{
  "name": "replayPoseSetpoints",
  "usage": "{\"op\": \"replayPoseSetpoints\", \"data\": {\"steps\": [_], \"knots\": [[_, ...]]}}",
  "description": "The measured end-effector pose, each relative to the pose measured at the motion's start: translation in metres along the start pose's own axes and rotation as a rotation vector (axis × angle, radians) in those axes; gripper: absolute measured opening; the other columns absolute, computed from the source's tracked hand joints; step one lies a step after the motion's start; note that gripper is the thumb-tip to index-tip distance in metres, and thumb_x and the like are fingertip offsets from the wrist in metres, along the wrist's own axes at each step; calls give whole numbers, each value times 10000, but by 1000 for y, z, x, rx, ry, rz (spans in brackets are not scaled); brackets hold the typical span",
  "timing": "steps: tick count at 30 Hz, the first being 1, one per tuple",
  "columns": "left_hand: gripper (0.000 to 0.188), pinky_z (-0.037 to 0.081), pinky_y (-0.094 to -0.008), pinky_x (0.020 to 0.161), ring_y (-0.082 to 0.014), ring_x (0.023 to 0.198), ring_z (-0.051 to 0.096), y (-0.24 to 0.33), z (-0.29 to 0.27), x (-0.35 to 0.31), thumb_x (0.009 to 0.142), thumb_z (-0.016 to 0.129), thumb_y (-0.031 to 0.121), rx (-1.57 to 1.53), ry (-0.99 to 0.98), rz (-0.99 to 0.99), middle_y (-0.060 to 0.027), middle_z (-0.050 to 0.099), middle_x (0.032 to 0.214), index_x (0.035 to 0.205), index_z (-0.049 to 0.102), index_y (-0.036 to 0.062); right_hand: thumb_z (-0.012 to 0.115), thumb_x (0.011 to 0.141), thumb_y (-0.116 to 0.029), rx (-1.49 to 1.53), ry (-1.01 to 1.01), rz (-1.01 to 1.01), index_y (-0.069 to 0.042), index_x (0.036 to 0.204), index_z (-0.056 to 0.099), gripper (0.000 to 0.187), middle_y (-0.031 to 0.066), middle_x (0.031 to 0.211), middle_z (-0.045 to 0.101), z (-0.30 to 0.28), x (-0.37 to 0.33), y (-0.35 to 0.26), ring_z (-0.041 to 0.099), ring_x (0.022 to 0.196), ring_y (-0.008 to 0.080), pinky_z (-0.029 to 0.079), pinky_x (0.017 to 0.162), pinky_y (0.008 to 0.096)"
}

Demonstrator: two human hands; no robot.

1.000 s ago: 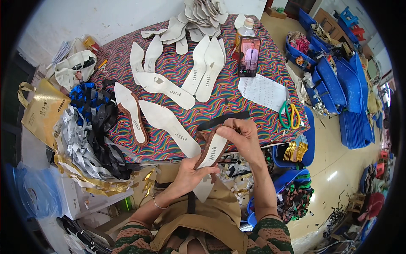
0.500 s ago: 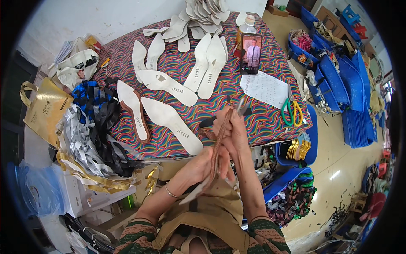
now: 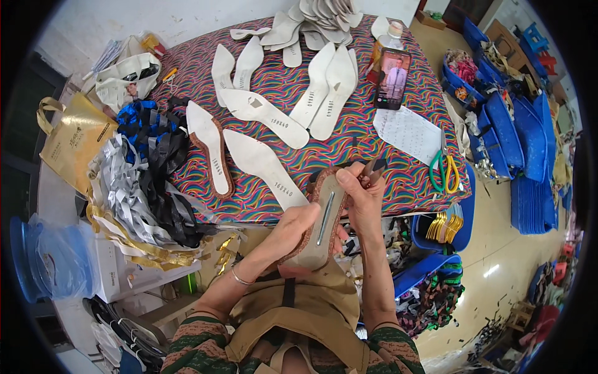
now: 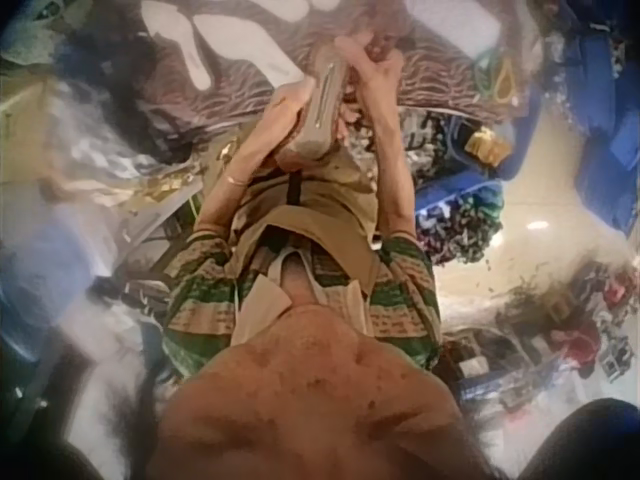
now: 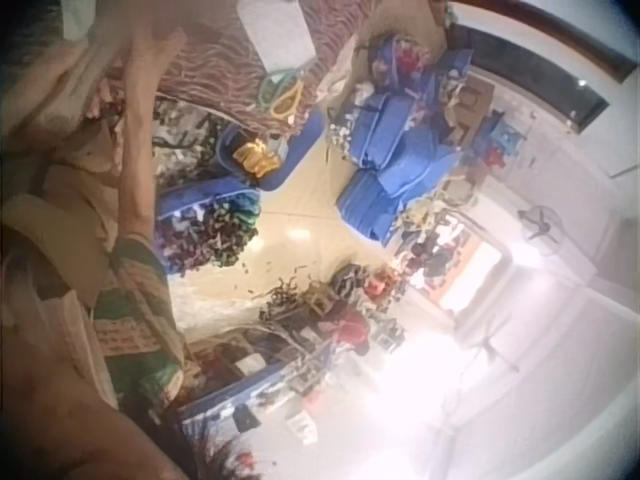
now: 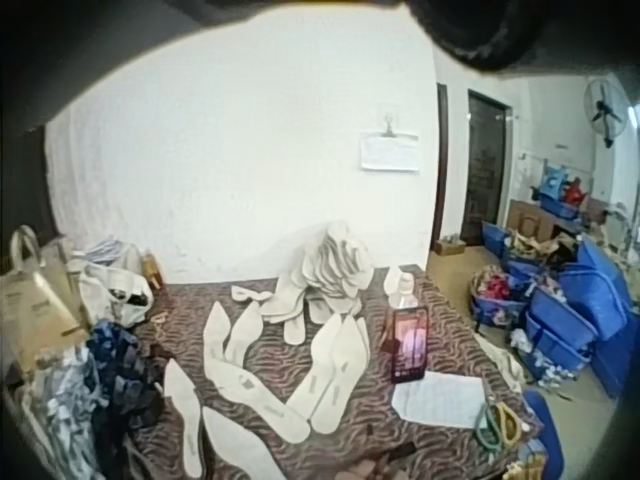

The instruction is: The person assembles white shoe insoles by attaching brown straps to them. They pick up an insole, align a strap along the edge, and press it down to secure it. The process is repeated for multiple insoles, with the person occasionally adjusting the strap or the insole position on the table.

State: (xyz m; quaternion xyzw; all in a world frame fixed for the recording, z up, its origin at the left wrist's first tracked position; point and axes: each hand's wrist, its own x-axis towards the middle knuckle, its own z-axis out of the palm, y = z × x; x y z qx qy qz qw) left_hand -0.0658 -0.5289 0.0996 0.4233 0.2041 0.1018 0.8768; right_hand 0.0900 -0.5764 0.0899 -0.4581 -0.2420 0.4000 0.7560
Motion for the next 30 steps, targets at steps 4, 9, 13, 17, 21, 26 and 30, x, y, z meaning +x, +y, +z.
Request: {"op": "replayPoseSetpoints", "data": {"steps": [4, 9, 13, 17, 21, 26, 30], "knots": [[493, 578, -395, 716, -289, 800, 691, 12, -5, -8, 1024, 405, 370, 78, 222, -69, -197, 658, 888, 1096, 575, -88, 694, 882, -109, 24, -37, 23, -96, 713, 560, 216, -64, 655, 527, 6, -8, 6, 442, 570, 7, 311, 489, 207], [415, 464, -240, 785, -127, 936, 606, 10, -36, -16, 1009, 474, 382, 562, 173, 97, -57, 682, 919, 1036, 665, 14, 647, 921, -168, 166, 219, 302, -129, 708, 560, 233, -82, 590, 501, 16, -13, 12, 351, 421, 15, 212, 384, 202], [255, 486, -265, 775, -177, 903, 619, 29, -57, -21, 950, 526, 247, 886, 118, 664, -66, 678, 913, 1033, 664, 48, 628, 938, -202, 282, 198, 323, -133, 711, 571, 245, -79, 521, 469, 22, -13, 28, 296, 362, 24, 175, 351, 220], [194, 482, -270, 787, -150, 853, 608, 48, -70, -38, 898, 585, 133, 1139, 370, 741, -54, 674, 927, 1044, 654, 25, 608, 955, -217, 185, 7, 418, -62, 744, 600, 262, -50, 500, 425, 42, -22, 37, 293, 375, 35, 188, 366, 237], [218, 458, -220, 733, -42, 806, 572, 80, -100, -53, 906, 611, 129, 397, 837, 662, -10, 663, 918, 1046, 656, -33, 588, 954, -142, -162, -50, 159, 1, 859, 645, 181, -22, 648, 537, 28, -27, 39, 423, 548, 23, 305, 491, 200], [335, 483, -297, 778, -147, 856, 601, 67, -196, -32, 869, 649, 114, 609, 936, 533, -88, 659, 1007, 1157, 597, -49, 579, 936, -49, -513, 27, -75, 21, 945, 655, 104, -34, 769, 598, -2, -14, 26, 469, 668, 27, 375, 576, 203], [577, 469, -356, 839, -294, 969, 562, 49, -203, -22, 793, 729, 104, 1305, 1338, 612, -178, 530, 1151, 1296, 488, -46, 619, 880, 23, -903, -87, -322, -29, 1030, 679, 170, 21, 865, 610, -15, -2, 26, 505, 655, 61, 392, 566, 216]]}}
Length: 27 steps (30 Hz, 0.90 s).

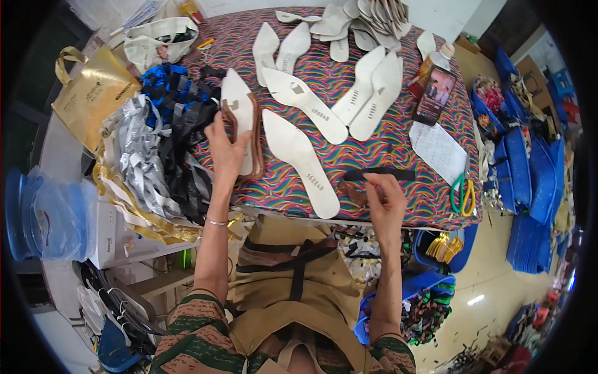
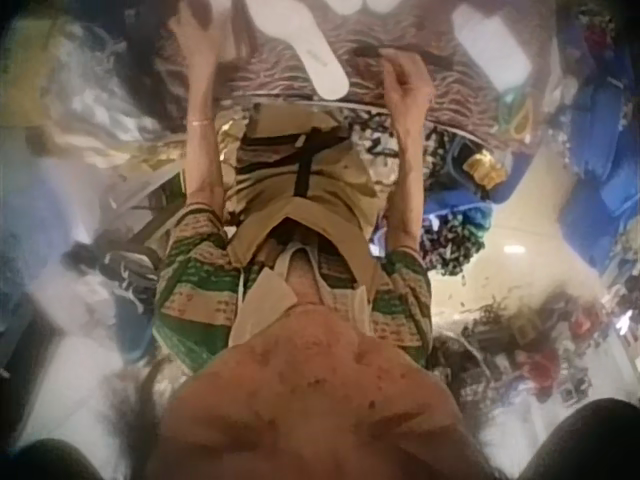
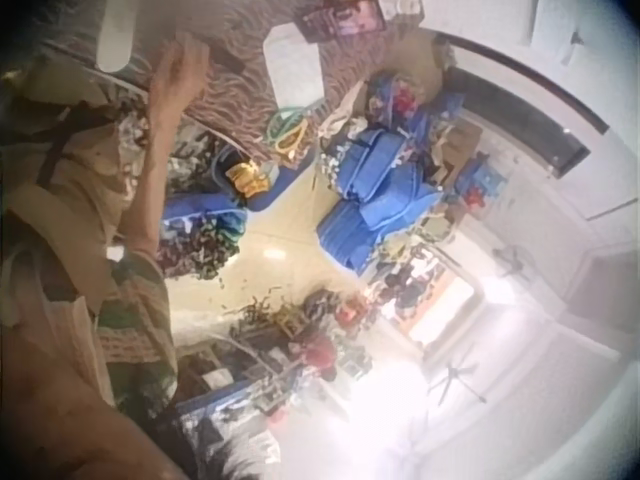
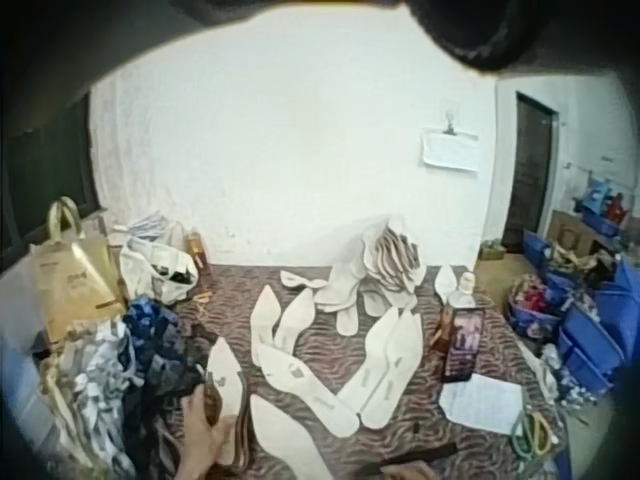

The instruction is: The person assembles white shoe insoles by attaching brown straps to them. They pick up an insole, align a strap along the edge, and press it down to secure it. The process is repeated for multiple insoles, with the person occasionally adjusting the strap or the insole position on the table.

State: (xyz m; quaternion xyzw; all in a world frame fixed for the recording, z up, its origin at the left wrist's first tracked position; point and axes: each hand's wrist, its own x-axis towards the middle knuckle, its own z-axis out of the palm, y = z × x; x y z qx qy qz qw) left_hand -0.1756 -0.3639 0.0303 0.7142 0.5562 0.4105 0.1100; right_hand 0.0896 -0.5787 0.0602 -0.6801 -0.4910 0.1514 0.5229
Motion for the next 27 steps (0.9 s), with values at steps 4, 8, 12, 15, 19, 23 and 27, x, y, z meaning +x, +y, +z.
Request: {"op": "replayPoseSetpoints", "data": {"steps": [4, 8, 12, 15, 19, 23, 27], "knots": [[494, 471, -356, 807, -271, 949, 550, 55, -15, -23, 797, 693, 9, -159, 13, 85, -160, 523, 1161, 1268, 544, -2, 628, 809, 83, -274, -120, -158, -43, 1055, 668, 279, 86, 1054, 637, 7, 3, 7, 638, 738, 181, 499, 640, 286], [378, 491, -359, 791, -265, 930, 598, 89, -18, -59, 793, 652, -49, -412, -306, 185, -130, 611, 1077, 1164, 623, 10, 648, 741, 37, -259, -260, -114, -45, 1051, 632, 321, 120, 1056, 643, 10, 15, 9, 650, 836, 334, 530, 686, 374], [404, 497, -355, 826, -280, 973, 616, 114, -6, -76, 764, 658, -66, -524, -499, 216, -132, 632, 1074, 1156, 641, 30, 651, 837, -23, 110, -162, 72, -31, 966, 621, 133, 47, 830, 656, 12, 7, 24, 622, 688, 171, 500, 598, 287], [444, 497, -344, 856, -290, 1013, 612, 142, -3, -76, 747, 674, -66, -609, -559, 197, -135, 629, 1109, 1175, 646, 47, 623, 905, -52, 461, -161, 363, -29, 948, 616, 49, -48, 753, 593, -4, 3, -12, 500, 662, 4, 419, 554, 191], [433, 500, -314, 859, -240, 1008, 623, 160, 9, -79, 732, 697, -53, -803, -670, 272, -116, 634, 1137, 1147, 678, 67, 628, 902, -43, 566, -122, 367, -26, 933, 614, 38, -46, 762, 595, -14, -5, -30, 502, 661, 1, 412, 562, 182], [243, 505, -292, 810, -168, 923, 637, 162, 7, -76, 807, 669, -19, -973, -780, 262, -74, 674, 1016, 1041, 715, 32, 638, 897, -39, 595, -91, 405, -20, 938, 613, 51, -44, 781, 598, -17, -17, -35, 505, 662, 7, 413, 581, 191], [160, 483, -251, 726, -97, 759, 618, 165, 0, -86, 906, 646, 113, -1240, -746, -341, -22, 688, 788, 894, 722, -27, 659, 884, -42, 688, -203, 510, -10, 919, 627, 58, -39, 768, 601, -20, -38, -42, 503, 648, 21, 401, 574, 211]]}}
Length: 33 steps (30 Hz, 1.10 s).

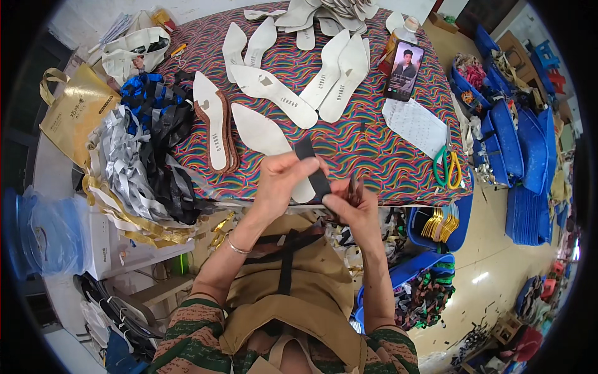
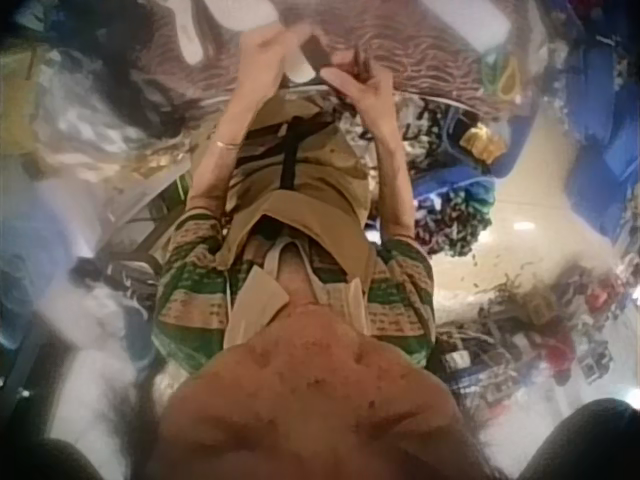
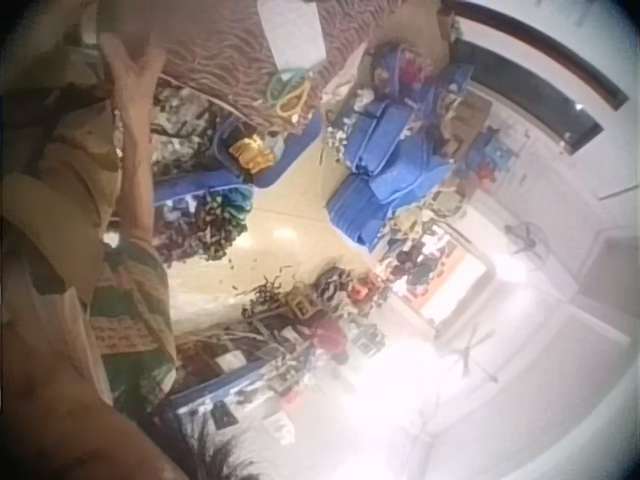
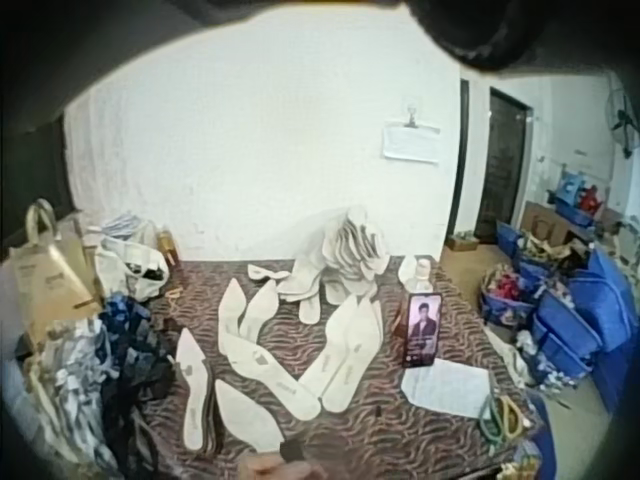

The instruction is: The person assembles white shoe insoles by attaching brown straps to them. They pick up an insole, align a strap along the edge, and press it down to secure it. The process is repeated for multiple insoles, with the person occasionally adjusting the strap or the insole position on the table.

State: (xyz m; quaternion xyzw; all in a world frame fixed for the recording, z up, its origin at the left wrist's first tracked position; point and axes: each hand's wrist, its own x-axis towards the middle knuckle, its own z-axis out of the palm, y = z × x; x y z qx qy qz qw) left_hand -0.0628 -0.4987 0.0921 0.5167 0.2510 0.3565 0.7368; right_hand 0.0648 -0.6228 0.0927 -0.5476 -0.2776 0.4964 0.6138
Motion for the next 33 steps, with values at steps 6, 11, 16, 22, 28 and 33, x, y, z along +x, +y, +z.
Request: {"op": "replayPoseSetpoints", "data": {"steps": [6, 11, 16, 22, 28, 33], "knots": [[173, 494, -233, 607, -83, 652, 630, 2, -17, 4, 904, 676, 166, -98, 185, -22, -58, 696, 783, 831, 690, 11, 692, 873, -86, 0, -130, 138, -4, 867, 674, 84, -31, 681, 592, -4, -39, 33, 492, 579, 39, 367, 534, 217], [237, 392, -234, 493, -67, 525, 525, -6, -34, 23, 867, 723, 187, -28, 297, 16, -18, 649, 670, 698, 662, 32, 682, 884, -96, 10, -120, 67, -17, 826, 686, 98, -19, 599, 561, -2, -64, 58, 477, 535, 32, 324, 485, 222], [308, 325, -211, 466, -50, 460, 455, -8, -59, 31, 849, 743, 227, 71, 378, 53, 14, 561, 548, 616, 610, 76, 660, 897, -93, -76, 48, 96, 6, 841, 706, 122, -14, 565, 524, -4, -94, 52, 444, 507, 45, 310, 482, 227], [303, 352, -203, 471, -54, 485, 499, -13, -48, -6, 866, 717, 212, 88, 205, -13, -2, 579, 559, 629, 617, 53, 655, 879, -72, -203, 178, 152, 29, 835, 706, 121, -23, 569, 517, -32, -126, 50, 433, 513, 37, 302, 487, 219], [148, 451, -229, 572, -87, 599, 587, 1, -85, -76, 879, 691, 152, 275, 131, -197, -41, 659, 702, 850, 686, 7, 628, 887, -86, -997, 386, 111, -12, 894, 687, 95, 66, 571, 557, -121, -145, 60, 558, 538, 139, 421, 507, 305], [115, 459, -231, 596, -76, 646, 595, -18, -147, -145, 867, 699, 126, 420, 231, -371, -26, 664, 726, 874, 696, 11, 667, 838, -89, -1620, 435, 79, -47, 1005, 670, 173, 169, 893, 667, -141, -145, 89, 641, 799, 392, 507, 672, 451]]}}
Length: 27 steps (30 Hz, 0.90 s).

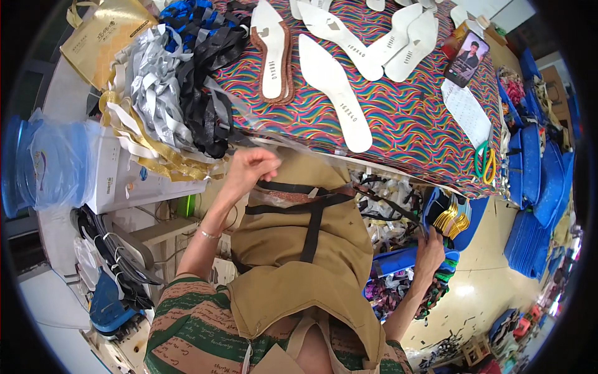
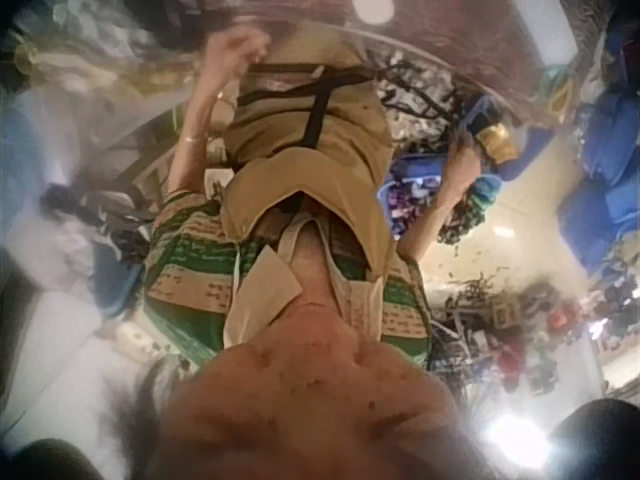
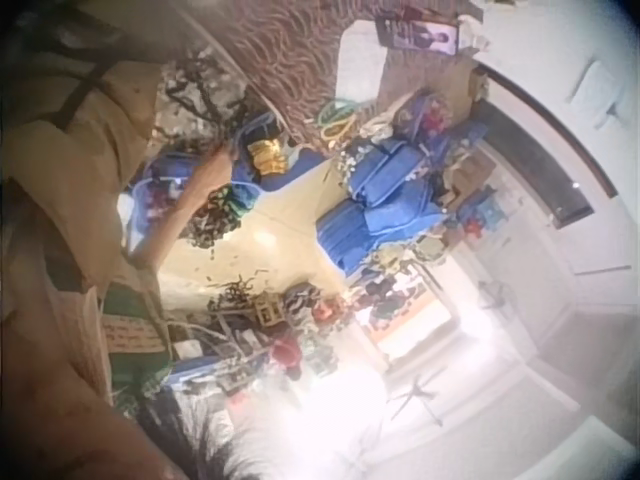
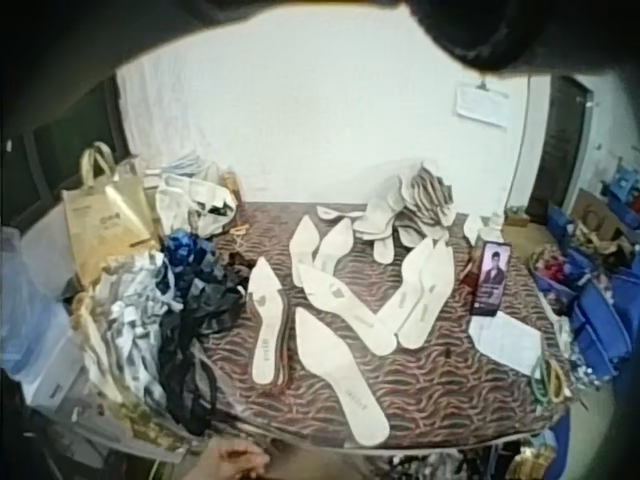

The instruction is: The person assembles white shoe insoles by attaching brown straps to them. They pick up an insole, align a strap along the edge, and press it down to secure it. The process is repeated for multiple insoles, with the person occasionally adjusting the strap or the insole position on the table.

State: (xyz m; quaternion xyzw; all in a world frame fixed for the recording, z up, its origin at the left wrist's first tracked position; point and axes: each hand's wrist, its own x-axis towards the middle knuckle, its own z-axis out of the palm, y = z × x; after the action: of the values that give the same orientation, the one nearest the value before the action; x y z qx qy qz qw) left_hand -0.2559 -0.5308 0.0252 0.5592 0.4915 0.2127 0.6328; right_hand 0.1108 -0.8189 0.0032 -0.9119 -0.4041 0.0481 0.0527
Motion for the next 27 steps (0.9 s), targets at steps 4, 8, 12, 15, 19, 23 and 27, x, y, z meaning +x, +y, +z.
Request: {"op": "replayPoseSetpoints", "data": {"steps": [4, 8, 12, 15, 19, 23, 27], "knots": [[123, 468, -241, 601, -64, 647, 561, -68, -28, -27, 851, 706, 107, 223, 51, -7, -6, 667, 739, 910, 701, -1, 657, 787, -1, 511, 19, -309, -65, 997, 678, 220, 139, 958, 667, 12, 14, -87, 653, 852, 342, 521, 722, 397], [259, 476, -276, 665, -127, 706, 571, -84, -22, -47, 761, 759, 72, 383, 81, -19, -40, 676, 860, 1009, 695, 33, 660, 779, -18, 755, -280, -632, -53, 989, 671, 213, 130, 920, 654, 38, 23, -199, 651, 824, 323, 522, 716, 386], [256, 475, -304, 667, -160, 708, 576, -110, -18, -52, 748, 760, 68, 328, 194, 77, -56, 659, 831, 994, 699, 41, 673, 821, -109, 555, -403, -838, -16, 936, 635, 153, 137, 879, 625, 56, 24, -269, 635, 798, 338, 503, 694, 407], [165, 475, -321, 663, -190, 716, 592, -119, -23, -54, 756, 739, 48, 366, 230, 97, -87, 646, 804, 914, 700, 23, 671, 833, -142, 533, -405, -926, -11, 920, 609, 169, 144, 862, 611, 77, 30, -279, 621, 787, 352, 481, 666, 433], [82, 473, -335, 662, -219, 720, 601, -104, -37, -63, 761, 708, 32, 424, 71, 114, -97, 639, 768, 837, 686, 10, 653, 866, -134, 783, -562, -694, -15, 909, 575, 149, 121, 847, 613, 62, 43, -275, 606, 695, 255, 443, 628, 357], [83, 466, -345, 659, -220, 709, 577, -96, -39, -63, 757, 708, 48, 581, -50, 160, -69, 620, 717, 823, 672, 11, 614, 935, -164, 1217, -729, -416, -17, 967, 552, 162, 36, 813, 611, 41, 45, -264, 646, 797, 102, 457, 623, 273], [119, 476, -359, 736, -257, 853, 621, -59, -25, -55, 771, 711, 63, 745, -126, 52, -128, 639, 817, 879, 690, 19, 588, 944, -84, 1368, -745, -283, -19, 951, 541, 80, 38, 799, 600, -15, 54, -248, 653, 751, 133, 473, 619, 246]]}}
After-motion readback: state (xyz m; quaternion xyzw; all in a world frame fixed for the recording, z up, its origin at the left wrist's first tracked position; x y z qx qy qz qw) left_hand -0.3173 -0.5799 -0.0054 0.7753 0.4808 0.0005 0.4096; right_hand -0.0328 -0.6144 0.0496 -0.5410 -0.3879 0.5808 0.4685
